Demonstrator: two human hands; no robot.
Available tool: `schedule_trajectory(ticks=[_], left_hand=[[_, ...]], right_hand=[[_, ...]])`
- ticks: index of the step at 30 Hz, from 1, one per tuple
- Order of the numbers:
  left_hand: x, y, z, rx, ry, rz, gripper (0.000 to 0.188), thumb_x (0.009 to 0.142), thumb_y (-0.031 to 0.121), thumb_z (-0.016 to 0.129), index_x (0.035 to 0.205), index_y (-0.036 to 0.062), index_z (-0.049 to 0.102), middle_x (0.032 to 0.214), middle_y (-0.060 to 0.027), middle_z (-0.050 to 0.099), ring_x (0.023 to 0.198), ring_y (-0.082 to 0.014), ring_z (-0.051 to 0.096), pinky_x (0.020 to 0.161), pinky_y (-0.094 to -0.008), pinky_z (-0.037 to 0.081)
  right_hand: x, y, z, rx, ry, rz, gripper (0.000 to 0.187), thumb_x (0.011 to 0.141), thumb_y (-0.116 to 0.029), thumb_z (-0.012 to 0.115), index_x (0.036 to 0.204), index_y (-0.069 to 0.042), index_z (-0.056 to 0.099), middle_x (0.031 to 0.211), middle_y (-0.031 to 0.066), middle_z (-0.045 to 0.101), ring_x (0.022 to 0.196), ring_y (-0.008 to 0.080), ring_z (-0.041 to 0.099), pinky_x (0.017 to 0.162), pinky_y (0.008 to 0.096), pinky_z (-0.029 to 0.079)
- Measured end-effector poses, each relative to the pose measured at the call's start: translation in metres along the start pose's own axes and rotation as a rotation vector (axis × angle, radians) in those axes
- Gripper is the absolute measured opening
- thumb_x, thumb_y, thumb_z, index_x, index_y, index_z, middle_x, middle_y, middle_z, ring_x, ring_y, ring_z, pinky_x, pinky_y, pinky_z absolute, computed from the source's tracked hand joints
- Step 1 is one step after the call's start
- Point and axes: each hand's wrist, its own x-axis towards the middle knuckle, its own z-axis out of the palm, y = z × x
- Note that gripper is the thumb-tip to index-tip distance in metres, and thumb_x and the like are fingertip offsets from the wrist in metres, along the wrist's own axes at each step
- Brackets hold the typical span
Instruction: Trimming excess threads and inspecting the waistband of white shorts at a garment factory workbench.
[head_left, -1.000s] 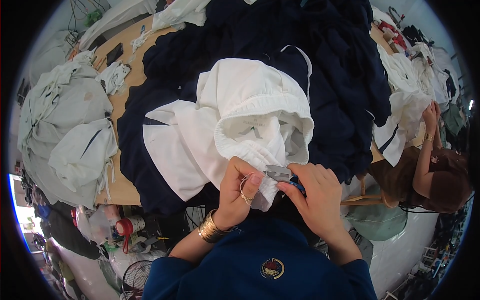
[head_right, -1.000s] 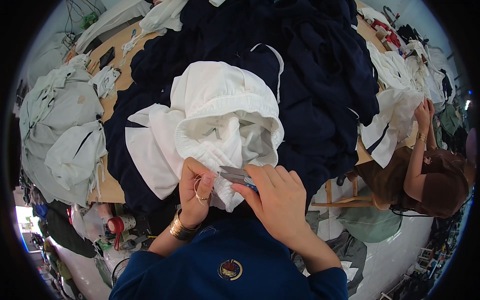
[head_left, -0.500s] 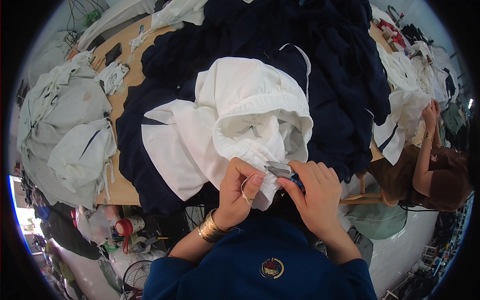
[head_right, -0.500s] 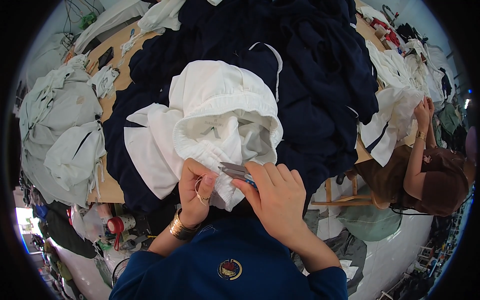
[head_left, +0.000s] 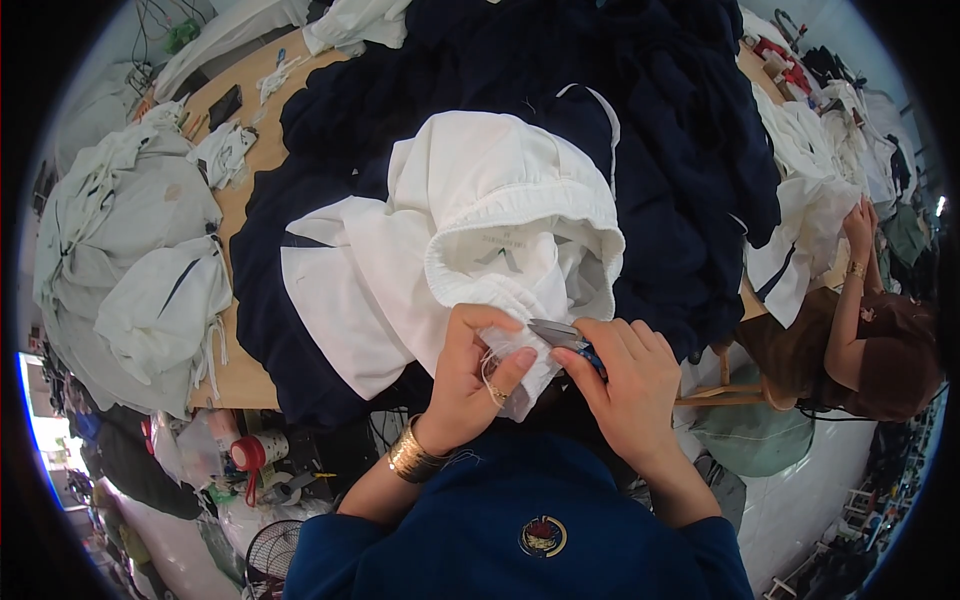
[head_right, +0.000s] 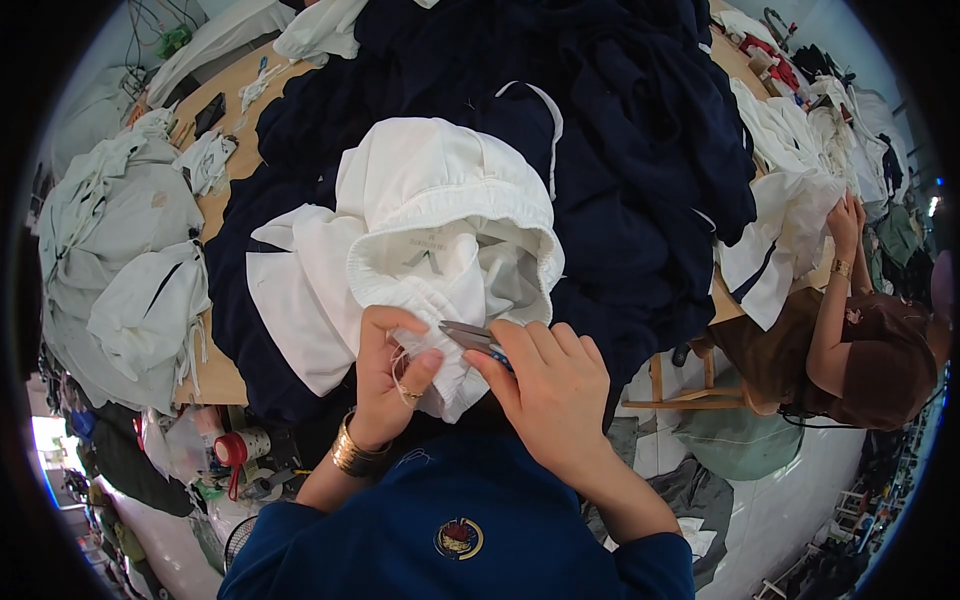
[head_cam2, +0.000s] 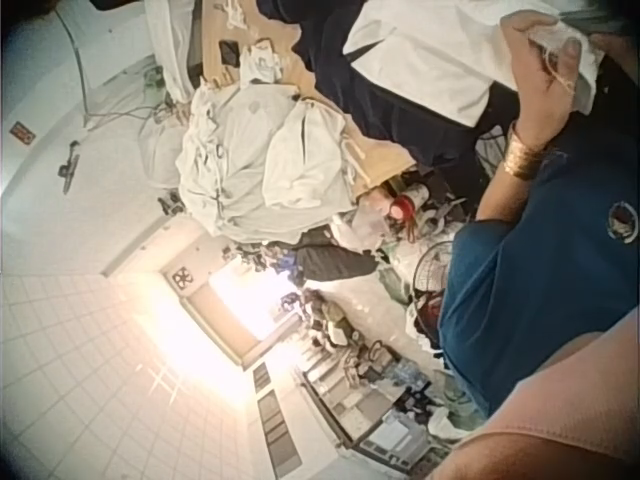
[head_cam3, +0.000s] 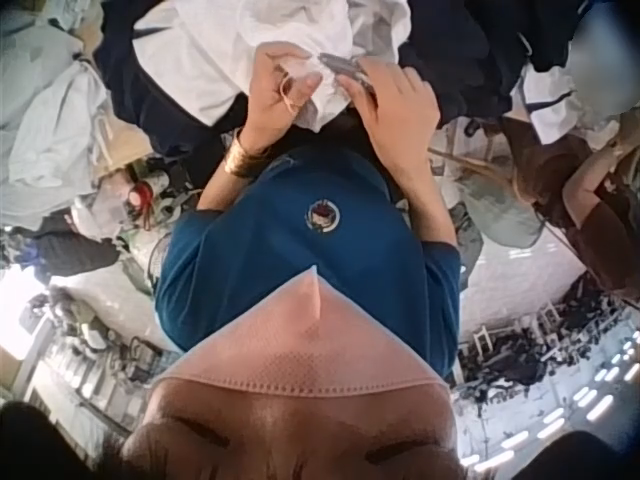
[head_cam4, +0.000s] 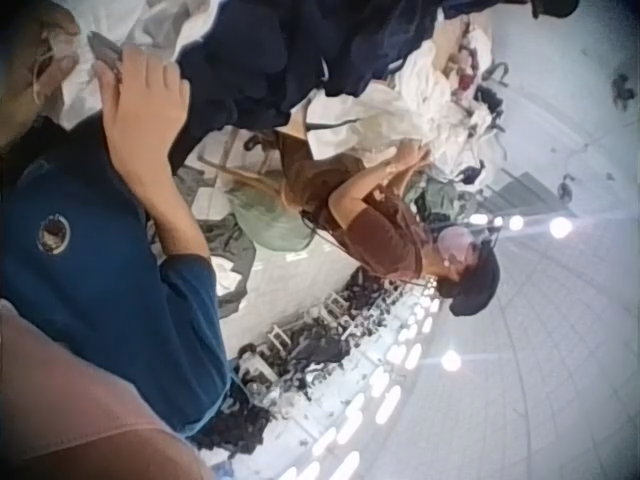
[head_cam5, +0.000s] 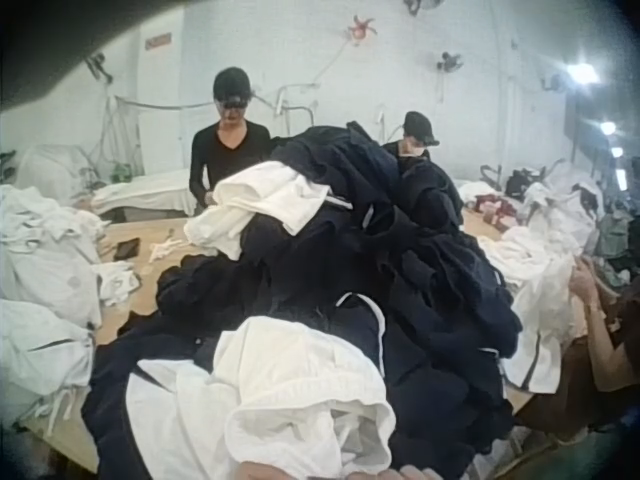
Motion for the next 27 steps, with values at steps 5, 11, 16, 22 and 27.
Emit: schedule_trajectory(ticks=[5,11,16,22,27], left_hand=[[0.012,0.013,-0.012,0.193,-0.181,-0.153,0.053,0.084,0.009,0.06,0.132,0.0049,0.039,0.124,-0.0106,0.047,0.107,-0.0173,0.049,0.09,-0.0282,0.04],[0.015,0.022,-0.011,0.075,-0.196,-0.237,0.059,0.084,0.003,0.058,0.138,0.0045,0.035,0.128,-0.0118,0.046,0.11,-0.0155,0.048,0.09,-0.0256,0.039],[0.007,0.011,-0.013,0.038,-0.093,-0.21,0.053,0.082,-0.002,0.063,0.132,0.004,0.045,0.11,-0.0089,0.058,0.09,-0.0093,0.056,0.076,-0.0195,0.044],[0.007,0.005,-0.009,0.39,0.066,0.08,0.03,0.077,0.001,0.07,0.107,0.0042,0.066,0.084,-0.0064,0.064,0.069,-0.0072,0.058,0.061,-0.0189,0.045],[0.008,0.006,-0.007,0.321,0.135,0.075,0.015,0.081,0.001,0.067,0.095,-0.0011,0.065,0.085,-0.0062,0.065,0.071,-0.0062,0.058,0.064,-0.0178,0.045]], right_hand=[[-0.003,0.006,0.008,0.263,-0.075,0.173,0.027,0.077,-0.024,0.071,0.092,-0.005,0.059,0.071,0.0055,0.054,0.06,0.0168,0.048,0.055,0.0276,0.036],[0.0,0.008,0.018,0.845,-0.268,0.509,0.023,0.08,-0.02,0.071,0.088,-0.003,0.057,0.063,-0.0015,0.045,0.058,0.0055,0.037,0.052,0.0208,0.032],[0.005,0.011,0.015,1.004,-0.301,0.6,0.02,0.079,-0.014,0.071,0.082,-0.002,0.055,0.062,-0.0075,0.039,0.06,0.0012,0.033,0.053,0.0185,0.028],[0.003,0.021,0.02,1.134,-0.34,0.539,0.02,0.08,-0.014,0.071,0.079,-0.002,0.054,0.063,-0.0066,0.037,0.061,0.0022,0.032,0.054,0.0192,0.027],[0.004,0.018,0.015,1.046,-0.34,0.483,0.021,0.08,-0.016,0.071,0.085,-0.001,0.058,0.064,-0.0051,0.041,0.062,0.0044,0.036,0.056,0.0198,0.031]])
